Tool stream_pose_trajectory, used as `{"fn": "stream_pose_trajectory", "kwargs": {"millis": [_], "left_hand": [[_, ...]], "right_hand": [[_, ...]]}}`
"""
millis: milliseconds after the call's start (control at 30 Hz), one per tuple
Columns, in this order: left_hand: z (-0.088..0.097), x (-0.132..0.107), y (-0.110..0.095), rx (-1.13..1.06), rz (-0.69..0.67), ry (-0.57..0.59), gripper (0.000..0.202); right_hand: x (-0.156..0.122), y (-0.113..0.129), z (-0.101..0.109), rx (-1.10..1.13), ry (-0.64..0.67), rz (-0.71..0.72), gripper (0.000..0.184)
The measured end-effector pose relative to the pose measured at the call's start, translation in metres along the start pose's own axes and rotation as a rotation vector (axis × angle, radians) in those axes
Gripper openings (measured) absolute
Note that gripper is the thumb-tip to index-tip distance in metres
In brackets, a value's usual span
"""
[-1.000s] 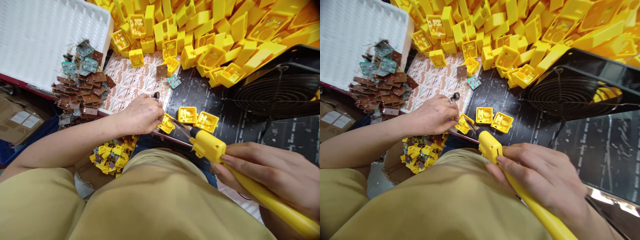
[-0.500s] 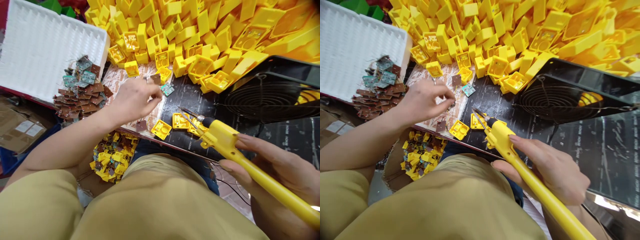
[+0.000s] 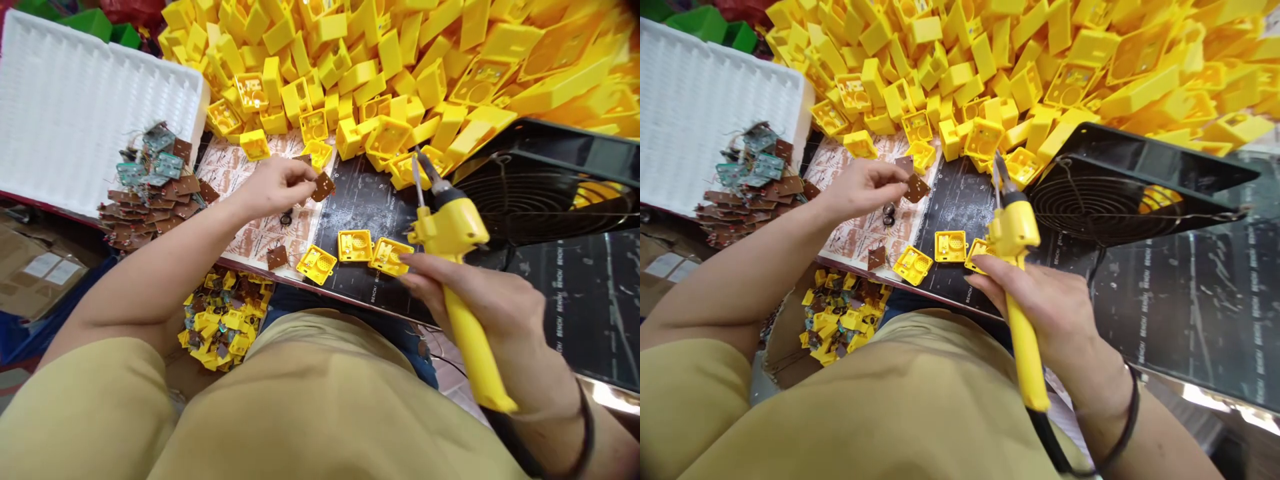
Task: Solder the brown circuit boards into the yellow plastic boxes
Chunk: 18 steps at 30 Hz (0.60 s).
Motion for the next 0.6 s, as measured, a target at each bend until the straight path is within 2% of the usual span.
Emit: {"fn": "stream_pose_trajectory", "kwargs": {"millis": [33,100,200,267,333,400,500,600], "left_hand": [[0.003,-0.005,0.005,-0.141,0.014,0.043,0.035],[0.005,-0.015,0.014,-0.365,0.033,0.163,0.039],[0.001,-0.029,0.02,-0.537,0.061,0.359,0.037],[-0.002,-0.036,0.022,-0.513,0.113,0.366,0.035],[-0.004,-0.041,0.023,-0.43,0.166,0.29,0.03],[-0.005,-0.046,0.02,-0.39,0.186,0.278,0.024],[-0.006,-0.051,0.012,-0.364,0.137,0.406,0.041],[-0.002,-0.054,0.003,-0.228,0.052,0.488,0.034]], "right_hand": [[0.004,-0.003,-0.007,0.01,0.011,0.013,0.02],[0.012,-0.007,-0.024,0.052,0.042,0.054,0.024],[0.016,-0.009,-0.045,0.096,0.078,0.078,0.033],[0.015,-0.004,-0.054,0.099,0.089,0.075,0.029],[0.012,0.005,-0.058,0.085,0.081,0.063,0.028],[0.009,0.013,-0.06,0.071,0.061,0.045,0.031],[0.005,0.019,-0.059,0.079,0.011,0.021,0.039],[0.002,0.016,-0.054,0.106,-0.039,0.013,0.048]]}}
Point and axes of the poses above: each hand's wrist, its own x-axis towards the middle knuckle, its own z-axis out of the back of the hand, y = z × x, the point moved 3 cm from there along x, towards the middle knuckle, and after that the axes turned 8 degrees about z, right-handed, at the moved point
